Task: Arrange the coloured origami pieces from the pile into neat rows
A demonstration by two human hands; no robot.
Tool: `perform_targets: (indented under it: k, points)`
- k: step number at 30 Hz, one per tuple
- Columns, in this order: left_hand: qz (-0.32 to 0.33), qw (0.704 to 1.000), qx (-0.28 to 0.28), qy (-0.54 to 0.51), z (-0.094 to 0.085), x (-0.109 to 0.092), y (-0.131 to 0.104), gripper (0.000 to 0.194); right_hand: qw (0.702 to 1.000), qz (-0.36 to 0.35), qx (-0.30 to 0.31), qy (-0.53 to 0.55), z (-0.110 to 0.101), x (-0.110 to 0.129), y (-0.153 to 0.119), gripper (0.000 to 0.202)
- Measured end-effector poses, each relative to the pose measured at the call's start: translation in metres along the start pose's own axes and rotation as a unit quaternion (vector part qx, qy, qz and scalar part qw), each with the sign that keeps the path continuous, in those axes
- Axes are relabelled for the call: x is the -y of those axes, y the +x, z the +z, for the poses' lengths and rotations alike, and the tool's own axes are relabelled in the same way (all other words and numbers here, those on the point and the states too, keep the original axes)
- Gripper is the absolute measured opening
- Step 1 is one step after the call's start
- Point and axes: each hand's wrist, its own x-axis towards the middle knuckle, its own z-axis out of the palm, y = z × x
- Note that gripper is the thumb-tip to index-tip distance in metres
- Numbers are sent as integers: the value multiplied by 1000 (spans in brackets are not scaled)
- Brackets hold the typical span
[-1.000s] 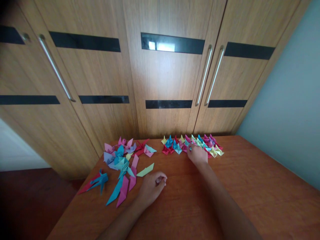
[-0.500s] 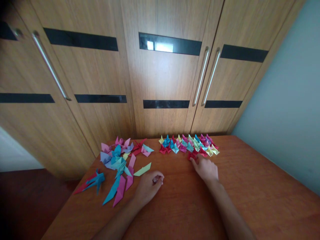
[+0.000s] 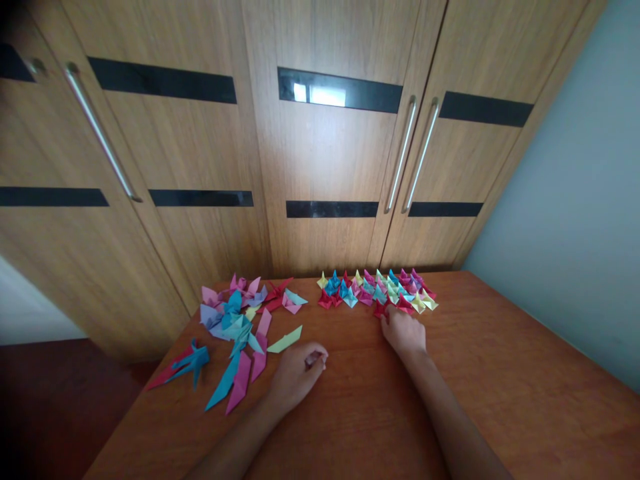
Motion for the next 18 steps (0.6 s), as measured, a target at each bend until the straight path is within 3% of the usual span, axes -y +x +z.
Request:
perform_targets:
  k: [10,18]
  points:
    - [-1,1000,0,-4,-1,-1,0,19,1000,4,-14,7,1,5,9,30]
    - [3,1000,0,1,0,3,0,19,997,12,-65,48,-7,13,-8,32]
